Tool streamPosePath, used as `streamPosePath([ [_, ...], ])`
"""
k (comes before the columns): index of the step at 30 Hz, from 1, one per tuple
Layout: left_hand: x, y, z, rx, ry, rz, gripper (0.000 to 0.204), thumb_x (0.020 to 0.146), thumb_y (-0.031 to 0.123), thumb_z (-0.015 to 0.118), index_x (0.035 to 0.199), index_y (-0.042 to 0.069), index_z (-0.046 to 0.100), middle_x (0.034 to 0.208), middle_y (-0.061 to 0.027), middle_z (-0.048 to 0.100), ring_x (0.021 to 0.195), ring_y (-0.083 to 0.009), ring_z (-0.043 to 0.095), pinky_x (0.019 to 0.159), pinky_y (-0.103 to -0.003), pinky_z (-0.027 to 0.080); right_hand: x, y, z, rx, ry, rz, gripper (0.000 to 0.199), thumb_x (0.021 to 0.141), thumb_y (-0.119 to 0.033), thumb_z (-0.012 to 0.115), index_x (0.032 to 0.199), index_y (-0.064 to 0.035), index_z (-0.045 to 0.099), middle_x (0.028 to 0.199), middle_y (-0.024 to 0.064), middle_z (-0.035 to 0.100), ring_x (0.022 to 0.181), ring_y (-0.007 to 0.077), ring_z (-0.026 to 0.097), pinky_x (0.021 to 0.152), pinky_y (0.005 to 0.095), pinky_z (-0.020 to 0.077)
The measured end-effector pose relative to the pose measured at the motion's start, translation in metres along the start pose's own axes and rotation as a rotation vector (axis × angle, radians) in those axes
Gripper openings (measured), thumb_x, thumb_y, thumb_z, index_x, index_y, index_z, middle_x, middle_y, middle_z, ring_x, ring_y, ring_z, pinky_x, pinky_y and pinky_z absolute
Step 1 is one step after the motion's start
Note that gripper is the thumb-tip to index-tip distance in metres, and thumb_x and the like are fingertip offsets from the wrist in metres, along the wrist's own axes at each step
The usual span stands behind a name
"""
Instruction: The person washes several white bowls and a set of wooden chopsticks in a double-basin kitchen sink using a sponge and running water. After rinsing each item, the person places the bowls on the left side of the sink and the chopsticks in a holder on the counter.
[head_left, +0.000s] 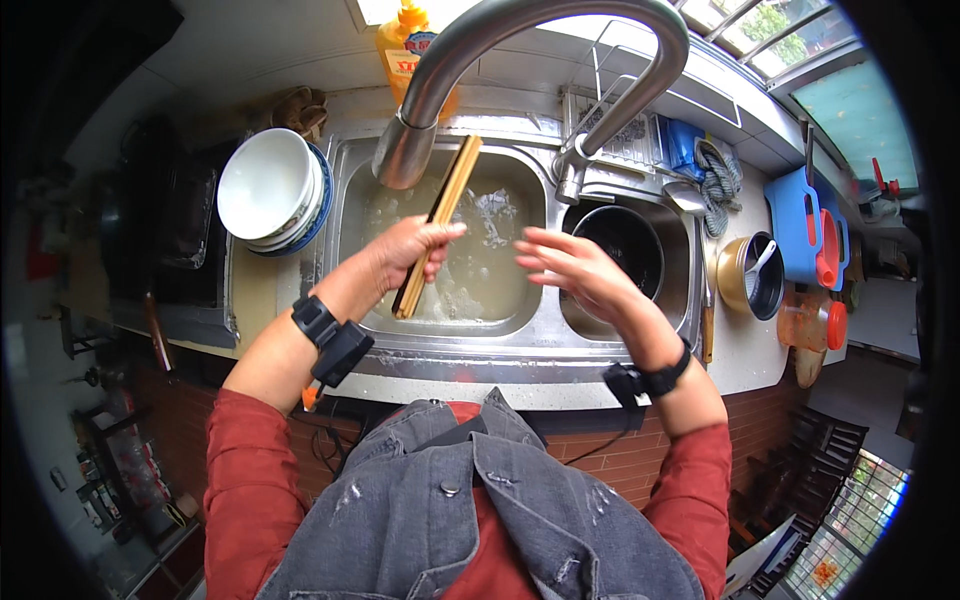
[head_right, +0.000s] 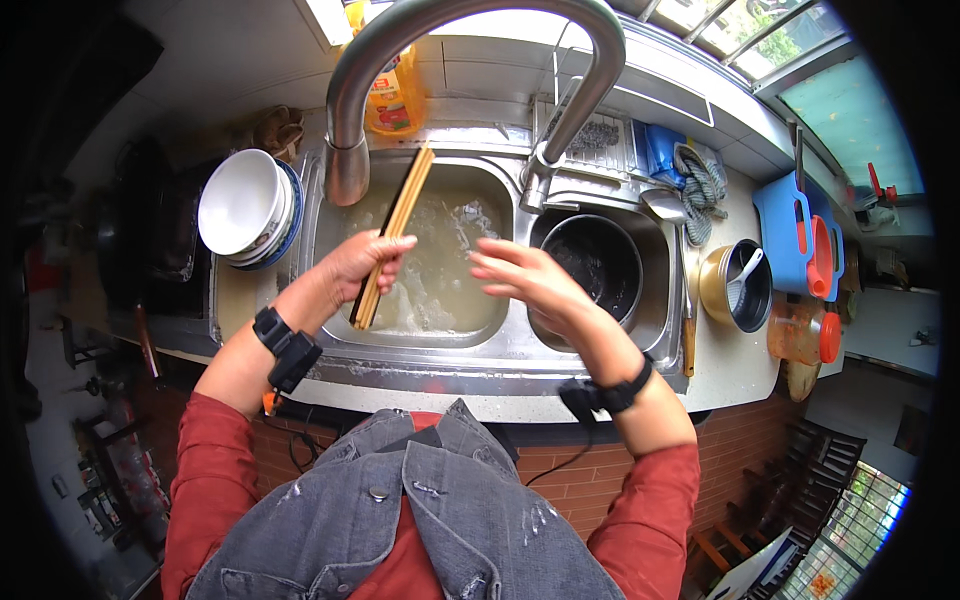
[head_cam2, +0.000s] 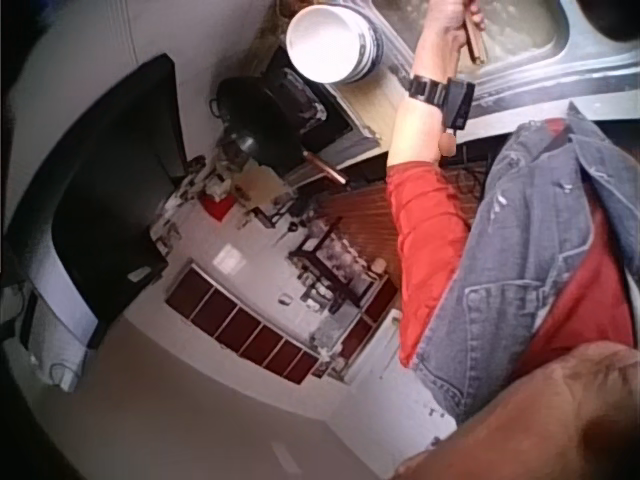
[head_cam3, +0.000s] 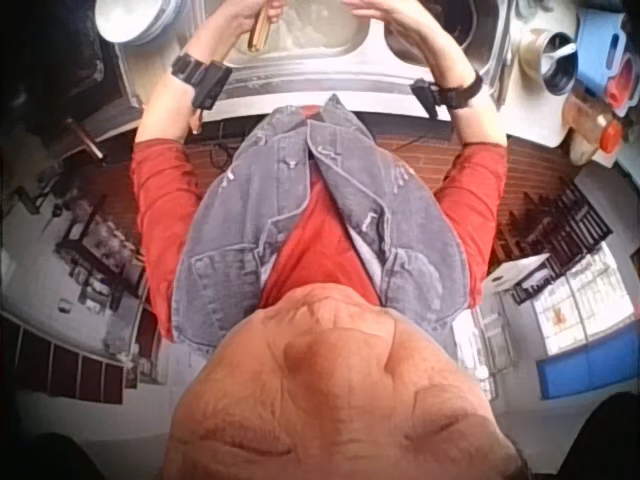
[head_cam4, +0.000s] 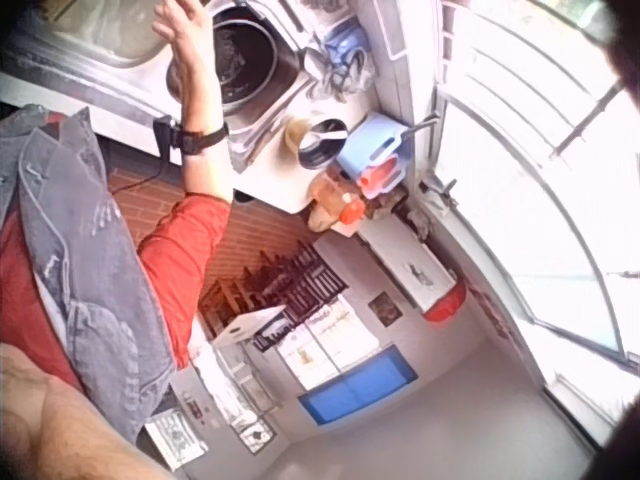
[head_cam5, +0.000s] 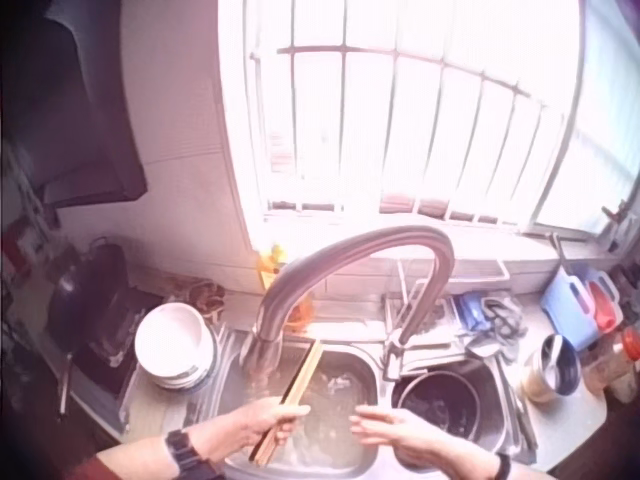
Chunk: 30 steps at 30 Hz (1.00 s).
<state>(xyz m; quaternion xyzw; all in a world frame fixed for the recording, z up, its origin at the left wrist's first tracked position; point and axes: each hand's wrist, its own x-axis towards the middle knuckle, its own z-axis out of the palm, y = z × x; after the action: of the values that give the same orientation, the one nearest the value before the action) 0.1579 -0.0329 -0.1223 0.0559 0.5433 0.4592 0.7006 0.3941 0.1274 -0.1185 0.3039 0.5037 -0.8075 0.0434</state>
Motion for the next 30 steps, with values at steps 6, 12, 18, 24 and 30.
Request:
streamPosePath([
  [6, -0.018, -0.015, 0.008, 0.106, -0.049, -0.051, 0.021, 0.083, 0.020, 0.066, 0.077, 0.011, 0.048, 0.053, 0.0016, 0.044, 0.040, -0.0097, 0.043, 0.038, -0.023, 0.035, 0.100, -0.027, 0.089, 0.448, 0.015, -0.075, 0.089, 0.076, -0.026, 0.076, 0.141, -0.0012, 0.020, 0.125, 0.0103, 0.047, 0.119, 0.0191, 0.046, 0.095, 0.0326, 0.0385],
  [12, -0.027, -0.019, -0.031, -0.153, 0.114, -0.087, 0.021, 0.083, 0.020, 0.066, 0.077, 0.011, 0.048, 0.053, 0.0014, 0.044, 0.041, -0.0099, 0.041, 0.038, -0.025, 0.034, 0.087, -0.079, 0.103, -0.363, 0.346, -0.842, 0.078, 0.071, -0.024, 0.074, 0.136, -0.0040, 0.036, 0.145, 0.0159, 0.030, 0.135, 0.0261, 0.028, 0.110, 0.0382, 0.0201],
  [18, -0.030, -0.020, -0.047, 0.147, 0.001, -0.173, 0.020, 0.083, 0.020, 0.066, 0.078, 0.011, 0.049, 0.053, 0.0006, 0.044, 0.041, -0.0098, 0.041, 0.038, -0.025, 0.034, 0.065, -0.111, 0.125, -0.138, 0.075, -0.821, 0.065, 0.077, -0.033, 0.073, 0.131, -0.0097, 0.045, 0.134, 0.0084, 0.045, 0.127, 0.0203, 0.037, 0.109, 0.0415, 0.0200],
  [24, -0.008, -0.040, -0.006, 0.249, -0.106, -0.246, 0.019, 0.081, 0.019, 0.067, 0.079, 0.011, 0.050, 0.054, 0.0001, 0.044, 0.041, -0.0100, 0.041, 0.039, -0.026, 0.034, 0.026, -0.114, 0.127, -0.243, 0.028, -0.724, 0.035, 0.077, -0.024, 0.074, 0.104, -0.0082, 0.058, 0.121, 0.0058, 0.053, 0.110, 0.0173, 0.050, 0.093, 0.0322, 0.0399],
  [30, 0.012, -0.071, 0.071, 0.214, -0.154, -0.277, 0.021, 0.080, 0.023, 0.067, 0.077, 0.011, 0.050, 0.053, -0.0001, 0.045, 0.041, -0.0090, 0.042, 0.038, -0.023, 0.035, -0.049, -0.100, 0.078, -0.644, 0.028, -0.819, 0.020, 0.070, -0.011, 0.073, 0.080, -0.0057, 0.057, 0.094, 0.0084, 0.058, 0.106, 0.0237, 0.055, 0.086, 0.0366, 0.0437],
])
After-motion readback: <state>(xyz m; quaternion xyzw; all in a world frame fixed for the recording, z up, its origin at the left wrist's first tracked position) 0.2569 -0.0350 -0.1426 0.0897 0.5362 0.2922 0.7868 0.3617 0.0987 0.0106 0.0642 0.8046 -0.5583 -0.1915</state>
